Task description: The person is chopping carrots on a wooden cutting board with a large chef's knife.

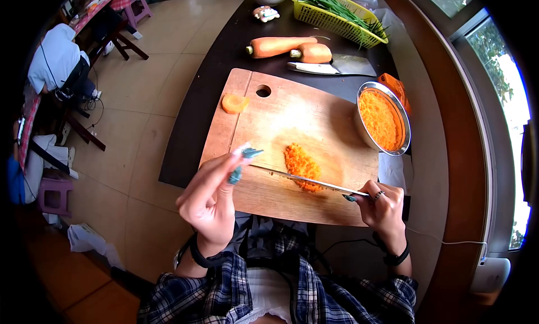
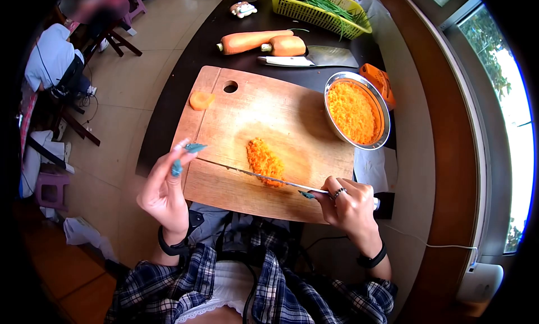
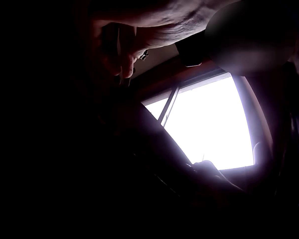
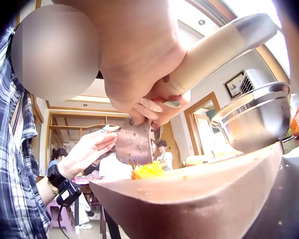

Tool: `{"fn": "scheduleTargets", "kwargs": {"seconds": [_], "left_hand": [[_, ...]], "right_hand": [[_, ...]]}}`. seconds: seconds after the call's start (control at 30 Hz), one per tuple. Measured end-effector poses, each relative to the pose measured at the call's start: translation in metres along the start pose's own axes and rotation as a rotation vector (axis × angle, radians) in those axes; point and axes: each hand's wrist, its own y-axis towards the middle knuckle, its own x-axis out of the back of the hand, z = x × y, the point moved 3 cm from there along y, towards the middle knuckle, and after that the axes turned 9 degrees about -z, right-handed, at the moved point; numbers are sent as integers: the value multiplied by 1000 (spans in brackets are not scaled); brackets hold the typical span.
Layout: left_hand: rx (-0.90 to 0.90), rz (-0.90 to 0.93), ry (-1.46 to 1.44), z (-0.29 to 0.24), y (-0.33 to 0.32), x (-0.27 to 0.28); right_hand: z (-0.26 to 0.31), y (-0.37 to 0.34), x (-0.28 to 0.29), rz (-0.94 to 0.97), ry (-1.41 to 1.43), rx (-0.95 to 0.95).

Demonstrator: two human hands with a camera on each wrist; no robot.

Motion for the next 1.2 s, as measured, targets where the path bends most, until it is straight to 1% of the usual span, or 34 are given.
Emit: {"fn": "scheduleTargets", "kwargs": {"seconds": [0.07, 0.13, 0.2, 0.23, 0.27, 0.37, 0.4, 0.47, 0.5, 0.53, 0.6, 0.63, 0.67, 0.73, 0.8, 0.83, 0.93, 0.97, 1.03, 1.2], "left_hand": [[142, -66, 33, 3, -1, 1], [161, -49, -20, 7, -1, -3], [267, -97, -125, 14, 0, -7], [333, -39, -134, 18, 0, -6], [335, -39, -134, 19, 0, -6], [460, 39, -154, 24, -2, -12], [462, 37, -154, 26, -3, -12], [548, 33, -218, 33, -8, -15], [567, 57, -203, 32, -7, -17], [569, 59, -204, 35, -7, -17], [445, 67, -302, 37, -8, -18], [502, 79, -322, 33, -6, -19], [503, 78, -324, 33, -6, -19], [527, 19, -347, 36, -8, -18], [524, 1, -301, 31, -4, -16], [521, -12, -257, 29, -2, -16], [505, -55, -316, 33, -4, -19], [506, -56, -316, 35, -5, -18], [500, 24, -290, 38, -7, -16], [536, 14, -330, 38, -6, -18]], "right_hand": [[1, 1, -2, 1, 10, 58], [3, 1, -3, 21, 29, 40], [3, 0, -5, 36, 29, 35], [3, 0, -5, 39, 28, 35], [3, 0, -6, 43, 22, 42], [1, -1, -10, 51, 12, 56], [1, -1, -11, 53, 10, 63], [3, 0, -10, 71, -13, 67], [4, 0, -10, 85, -39, 69], [4, 0, -11, 88, -40, 67], [4, -1, -11, 89, -32, 66], [3, 0, -10, 90, -35, 64], [2, 1, -9, 77, -7, 59], [1, 1, -6, 71, 22, 56], [-1, 0, -5, 71, 47, 1], [-1, 1, -6, 71, 48, 2], [2, 0, -11, 92, 22, 21], [3, 0, -10, 91, 10, 14], [4, -1, -9, 84, 25, 13], [7, 0, -9, 82, 25, 34]]}}
